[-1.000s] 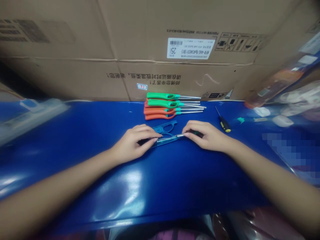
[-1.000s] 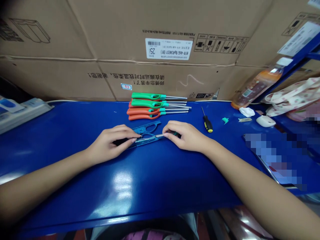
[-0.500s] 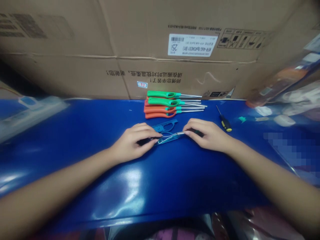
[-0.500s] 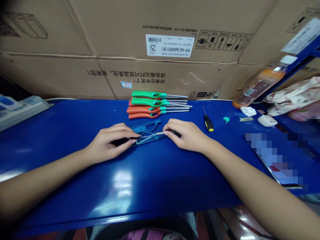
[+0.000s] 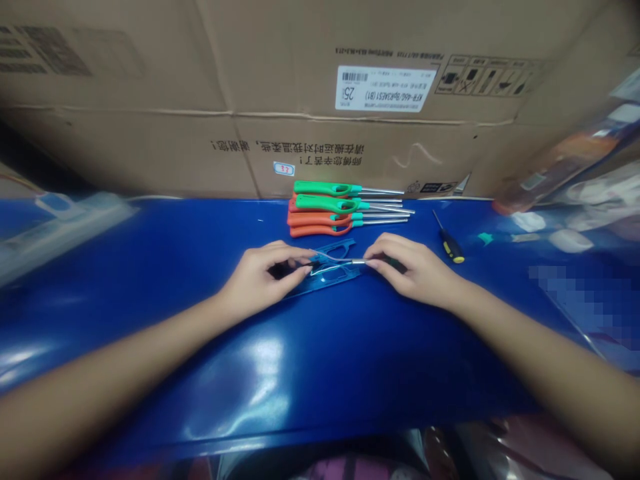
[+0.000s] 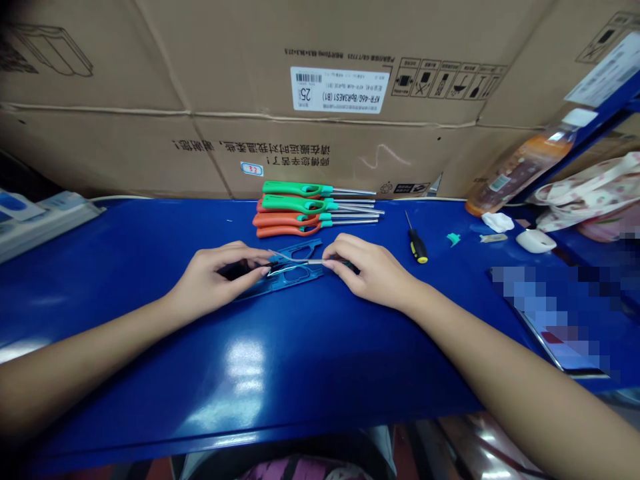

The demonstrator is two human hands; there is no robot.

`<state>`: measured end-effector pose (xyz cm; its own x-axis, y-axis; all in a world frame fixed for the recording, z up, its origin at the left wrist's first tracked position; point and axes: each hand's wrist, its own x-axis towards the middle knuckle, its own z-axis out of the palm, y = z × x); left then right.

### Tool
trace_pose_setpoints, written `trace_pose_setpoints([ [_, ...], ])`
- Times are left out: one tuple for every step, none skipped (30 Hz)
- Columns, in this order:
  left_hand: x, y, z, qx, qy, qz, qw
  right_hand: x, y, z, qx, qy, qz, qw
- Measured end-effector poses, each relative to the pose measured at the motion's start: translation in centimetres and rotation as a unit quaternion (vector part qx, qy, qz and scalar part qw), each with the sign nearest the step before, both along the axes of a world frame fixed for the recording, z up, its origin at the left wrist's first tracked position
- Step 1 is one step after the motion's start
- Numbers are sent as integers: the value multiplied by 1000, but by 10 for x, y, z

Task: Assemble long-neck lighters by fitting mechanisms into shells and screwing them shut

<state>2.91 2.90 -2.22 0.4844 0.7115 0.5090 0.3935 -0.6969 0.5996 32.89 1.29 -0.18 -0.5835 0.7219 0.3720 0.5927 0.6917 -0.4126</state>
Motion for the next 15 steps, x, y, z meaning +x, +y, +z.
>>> trace_pose_setpoints([
  [0, 0, 0, 1, -4, -1, 1000, 1, 0, 1, -7, -5, 12, 1000],
  [0, 0, -1, 5, -7, -3, 1000, 1, 0, 2, -15, -12, 23, 1000],
  [1, 1, -1, 11, -8, -6, 1000, 2, 0, 2, -22, -18, 34, 999],
  [1, 1, -1, 17, -6, -10, 1000, 3, 0, 3, -25, -23, 43, 999],
  [1, 1, -2, 21, -4, -15, 1000, 4, 0, 4, -25, -25, 51, 998],
  [1, 1, -2, 24, 0, -20, 1000, 5, 0, 4, -23, -26, 57, 998],
  [0, 1, -3, 24, 5, -25, 999, 6, 0, 5, -18, -27, 63, 997],
  [0, 1, -3, 24, 6, -28, 999, 6, 0, 5, -10, -28, 67, 997],
  [0, 1, -3, 22, 6, -29, 999, 7, 0, 5, -1, -29, 70, 997],
  [0, 1, -4, 20, 5, -28, 999, 7, 0, 5, 8, -32, 71, 997],
  [-1, 1, -4, 18, 3, -27, 999, 7, 0, 5, 18, -36, 71, 997],
  [-1, 1, -4, 17, 2, -26, 1000, 7, -1, 5, 27, -42, 71, 996],
  [-1, 1, -4, 18, 2, -26, 999, 7, -1, 5, 34, -47, 68, 996],
  [-1, 1, -3, 20, 4, -28, 999, 7, -1, 5, 39, -54, 63, 996],
  [-1, 1, -3, 24, 9, -30, 999, 7, -1, 5, 42, -61, 57, 996],
])
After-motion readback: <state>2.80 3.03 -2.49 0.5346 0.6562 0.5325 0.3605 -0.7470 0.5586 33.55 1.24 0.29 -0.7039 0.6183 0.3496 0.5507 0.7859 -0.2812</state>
